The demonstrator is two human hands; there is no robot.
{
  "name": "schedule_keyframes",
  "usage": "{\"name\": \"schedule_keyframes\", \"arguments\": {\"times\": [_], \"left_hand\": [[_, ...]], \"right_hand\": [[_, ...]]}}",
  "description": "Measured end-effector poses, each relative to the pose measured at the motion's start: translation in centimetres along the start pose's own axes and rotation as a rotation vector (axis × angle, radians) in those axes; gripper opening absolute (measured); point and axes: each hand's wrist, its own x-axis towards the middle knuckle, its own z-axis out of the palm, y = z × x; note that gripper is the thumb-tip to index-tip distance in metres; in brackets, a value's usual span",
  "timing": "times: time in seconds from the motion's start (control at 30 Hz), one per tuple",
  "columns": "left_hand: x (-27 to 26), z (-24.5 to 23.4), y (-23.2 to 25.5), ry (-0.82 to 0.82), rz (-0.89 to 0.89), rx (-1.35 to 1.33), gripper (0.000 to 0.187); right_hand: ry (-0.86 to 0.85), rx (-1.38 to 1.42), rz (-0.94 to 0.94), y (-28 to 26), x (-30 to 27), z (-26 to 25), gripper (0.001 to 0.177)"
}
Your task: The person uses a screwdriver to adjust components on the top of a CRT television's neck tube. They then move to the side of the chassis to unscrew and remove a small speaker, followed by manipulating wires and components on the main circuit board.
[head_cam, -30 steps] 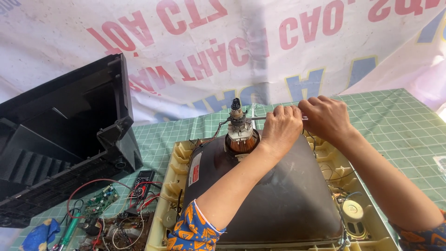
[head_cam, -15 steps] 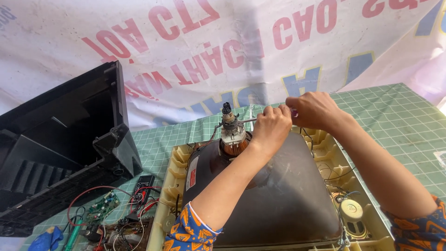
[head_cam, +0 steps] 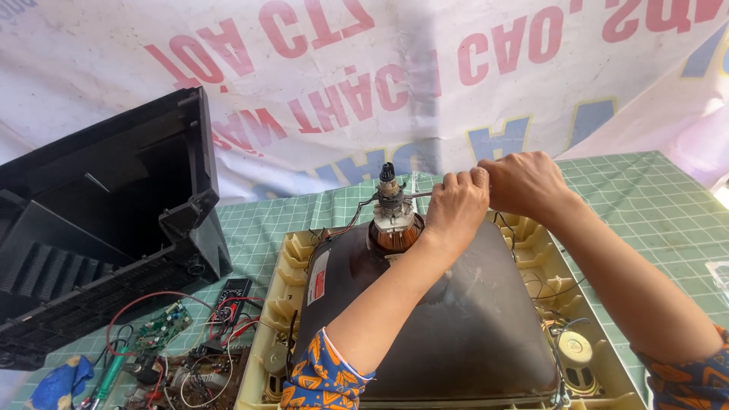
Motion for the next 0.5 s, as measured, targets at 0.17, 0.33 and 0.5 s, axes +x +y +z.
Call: {"name": "schedule_keyframes", "arguments": {"times": [0.17, 0.33, 0.5], "left_hand": [[-0.1, 0.1, -0.5, 0.001, 0.037, -0.024, 0.018], [0.5, 0.8, -0.2, -0.024, -0.009, -0.045, 0.016], [0.2, 0.2, -0.4, -0.074, -0.028, -0.132, 0.023]], "right_hand": [[-0.185, 0.104, -0.013, 0.2, 0.0, -2.3, 0.016], [0.486, -0.31, -0.151, 1.9, 0.0, 5.6, 0.033], [0.434, -0.196, -0.013, 1.5, -0.1, 5.3, 0.022]]}}
